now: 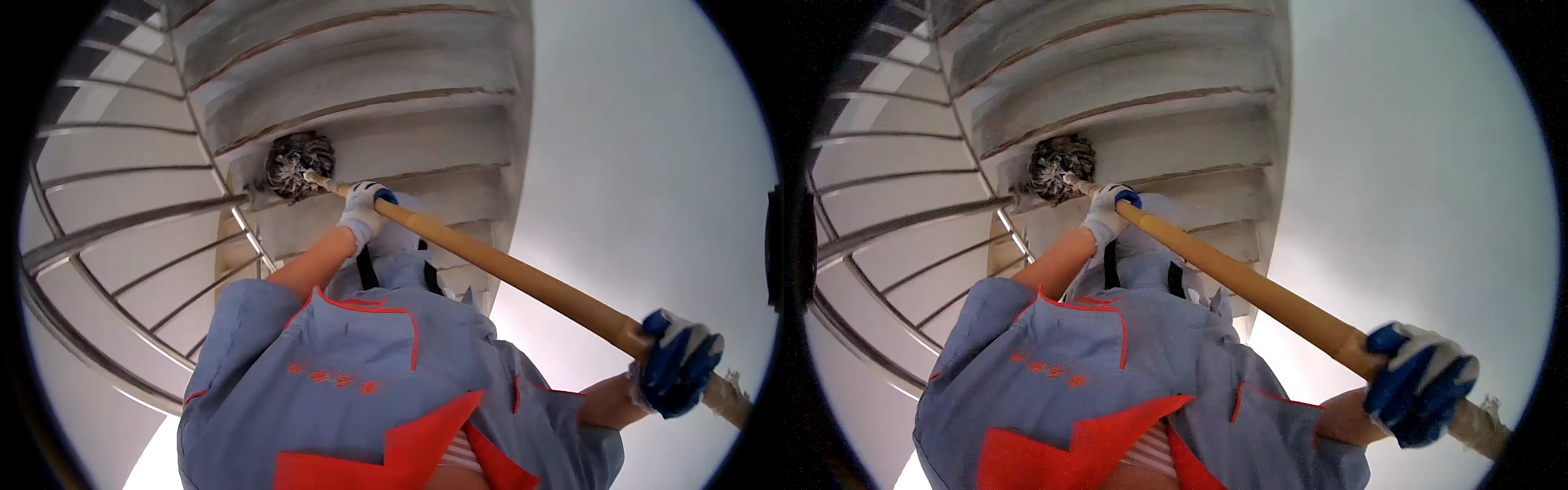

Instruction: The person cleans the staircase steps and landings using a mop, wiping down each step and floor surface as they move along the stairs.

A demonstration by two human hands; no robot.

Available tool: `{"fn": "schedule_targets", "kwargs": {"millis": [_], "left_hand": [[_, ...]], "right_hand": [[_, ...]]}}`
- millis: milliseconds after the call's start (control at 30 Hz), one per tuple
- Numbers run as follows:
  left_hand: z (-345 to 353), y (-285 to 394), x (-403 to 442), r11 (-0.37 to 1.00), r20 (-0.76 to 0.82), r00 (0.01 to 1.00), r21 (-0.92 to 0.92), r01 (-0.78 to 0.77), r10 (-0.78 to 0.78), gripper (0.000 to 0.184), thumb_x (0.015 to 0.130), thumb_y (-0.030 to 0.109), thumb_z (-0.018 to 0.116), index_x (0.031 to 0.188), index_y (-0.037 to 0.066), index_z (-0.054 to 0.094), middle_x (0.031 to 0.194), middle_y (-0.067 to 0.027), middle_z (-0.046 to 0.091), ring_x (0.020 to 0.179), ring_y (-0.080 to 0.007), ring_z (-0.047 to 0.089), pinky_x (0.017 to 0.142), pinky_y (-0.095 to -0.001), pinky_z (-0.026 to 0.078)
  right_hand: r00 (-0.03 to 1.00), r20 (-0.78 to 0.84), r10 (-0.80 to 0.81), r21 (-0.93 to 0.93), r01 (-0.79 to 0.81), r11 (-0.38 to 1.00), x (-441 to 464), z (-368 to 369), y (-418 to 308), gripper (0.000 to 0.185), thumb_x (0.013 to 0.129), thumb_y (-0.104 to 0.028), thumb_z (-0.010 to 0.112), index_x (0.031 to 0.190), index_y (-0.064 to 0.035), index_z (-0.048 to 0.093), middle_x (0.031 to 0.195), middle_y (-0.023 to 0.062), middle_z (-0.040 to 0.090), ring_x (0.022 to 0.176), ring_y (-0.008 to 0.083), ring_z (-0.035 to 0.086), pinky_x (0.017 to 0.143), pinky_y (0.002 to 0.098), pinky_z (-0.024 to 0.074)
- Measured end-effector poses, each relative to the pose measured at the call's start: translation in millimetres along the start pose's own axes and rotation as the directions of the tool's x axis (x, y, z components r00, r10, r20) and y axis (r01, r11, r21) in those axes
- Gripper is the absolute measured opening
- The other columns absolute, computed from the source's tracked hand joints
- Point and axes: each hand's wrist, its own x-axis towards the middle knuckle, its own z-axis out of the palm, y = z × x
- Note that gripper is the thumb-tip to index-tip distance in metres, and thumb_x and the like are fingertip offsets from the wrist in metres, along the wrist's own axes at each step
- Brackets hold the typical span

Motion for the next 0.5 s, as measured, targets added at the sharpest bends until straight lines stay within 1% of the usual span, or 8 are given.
{"fn": "schedule_targets", "kwargs": {"millis": [33, 233, 300, 333, 367, 433, 467, 500], "left_hand": [[15.0, 27.2, 13.7, 0.995, -0.055, 0.995, -0.044, -0.084, 0.081, 0.019, 0.063, 0.018, 0.067, 0.081, 0.013, 0.065, 0.091, -0.0104, 0.063, 0.093, -0.0313, 0.056, 0.084, -0.0386, 0.044], [74.9, 74.0, 72.3, 0.883, -0.274, 0.875, -0.141, -0.448, 0.399, 0.016, 0.063, 0.016, 0.067, 0.078, 0.015, 0.060, 0.091, -0.0068, 0.059, 0.095, -0.0304, 0.052, 0.087, -0.0404, 0.040], [107.1, 92.6, 105.5, 0.885, -0.026, 0.893, -0.123, -0.449, 0.450, 0.034, 0.063, 0.023, 0.071, 0.093, 0.012, 0.059, 0.105, -0.0082, 0.058, 0.101, -0.0264, 0.053, 0.088, -0.0406, 0.044], [138.1, 103.0, 119.7, 0.813, -0.016, 0.918, -0.458, -0.360, 0.397, 0.034, 0.065, 0.024, 0.070, 0.094, 0.012, 0.058, 0.108, -0.0077, 0.056, 0.102, -0.0259, 0.052, 0.089, -0.0405, 0.043], [174.2, 111.1, 133.2, 0.640, 0.018, 0.937, -0.735, -0.224, 0.348, 0.034, 0.067, 0.024, 0.069, 0.096, 0.012, 0.058, 0.111, -0.0073, 0.054, 0.104, -0.0254, 0.050, 0.090, -0.0404, 0.043], [171.2, 136.0, 127.7, 0.641, 0.055, 0.894, -0.717, -0.274, 0.444, 0.033, 0.070, 0.025, 0.068, 0.098, 0.012, 0.057, 0.115, -0.0065, 0.051, 0.105, -0.0248, 0.049, 0.090, -0.0399, 0.043], [162.0, 148.9, 112.5, 0.767, 0.086, 0.819, -0.416, -0.488, 0.568, 0.031, 0.072, 0.025, 0.068, 0.099, 0.014, 0.057, 0.115, -0.0062, 0.050, 0.105, -0.0247, 0.048, 0.090, -0.0396, 0.043], [146.7, 162.8, 96.9, 0.744, 0.155, 0.730, -0.060, -0.666, 0.666, 0.030, 0.073, 0.025, 0.067, 0.100, 0.015, 0.056, 0.116, -0.0059, 0.049, 0.105, -0.0246, 0.048, 0.090, -0.0392, 0.043]], "right_hand": [[0.997, 0.067, -0.034, -0.120, 0.042, 0.992, -18.2, -4.6, -31.2, 0.024, 0.088, -0.032, 0.057, 0.080, -0.0147, 0.043, 0.069, -0.0005, 0.050, 0.057, 0.0128, 0.052, 0.065, 0.0326, 0.0446], [0.960, -0.219, -0.173, -0.140, 0.144, 0.980, -74.1, 25.3, -58.8, 0.022, 0.090, -0.029, 0.047, 0.077, -0.0105, 0.047, 0.062, 0.0033, 0.047, 0.055, 0.0179, 0.051, 0.075, 0.0493, 0.0441], [0.912, -0.349, -0.216, -0.151, 0.173, 0.973, -91.7, 43.0, -60.7, 0.024, 0.091, -0.028, 0.044, 0.077, -0.0091, 0.048, 0.060, 0.0046, 0.046, 0.055, 0.0196, 0.050, 0.079, 0.0548, 0.0439], [0.879, -0.416, -0.233, -0.159, 0.182, 0.970, -98.3, 52.5, -60.2, 0.025, 0.091, -0.027, 0.042, 0.076, -0.0084, 0.049, 0.059, 0.0052, 0.046, 0.055, 0.0205, 0.050, 0.081, 0.0576, 0.0438], [0.832, -0.493, -0.253, -0.179, 0.187, 0.966, -105.3, 60.1, -60.6, 0.027, 0.092, -0.027, 0.040, 0.076, -0.0078, 0.050, 0.058, 0.0059, 0.045, 0.054, 0.0213, 0.050, 0.082, 0.0604, 0.0437], [0.674, -0.664, -0.325, -0.267, 0.192, 0.944, -127.2, 73.8, -70.6, 0.031, 0.092, -0.029, 0.039, 0.073, -0.0073, 0.050, 0.057, 0.0082, 0.046, 0.053, 0.0241, 0.048, 0.087, 0.0681, 0.0370], [0.551, -0.751, -0.363, -0.328, 0.166, 0.930, -140.4, 80.0, -78.5, 0.033, 0.091, -0.032, 0.038, 0.071, -0.0076, 0.049, 0.058, 0.0099, 0.046, 0.053, 0.0261, 0.046, 0.091, 0.0731, 0.0303], [0.437, -0.775, -0.456, -0.488, 0.044, 0.872, -141.7, 92.1, -86.4, 0.035, 0.091, -0.033, 0.039, 0.069, -0.0073, 0.049, 0.059, 0.0103, 0.046, 0.055, 0.0264, 0.046, 0.091, 0.0737, 0.0303]]}}
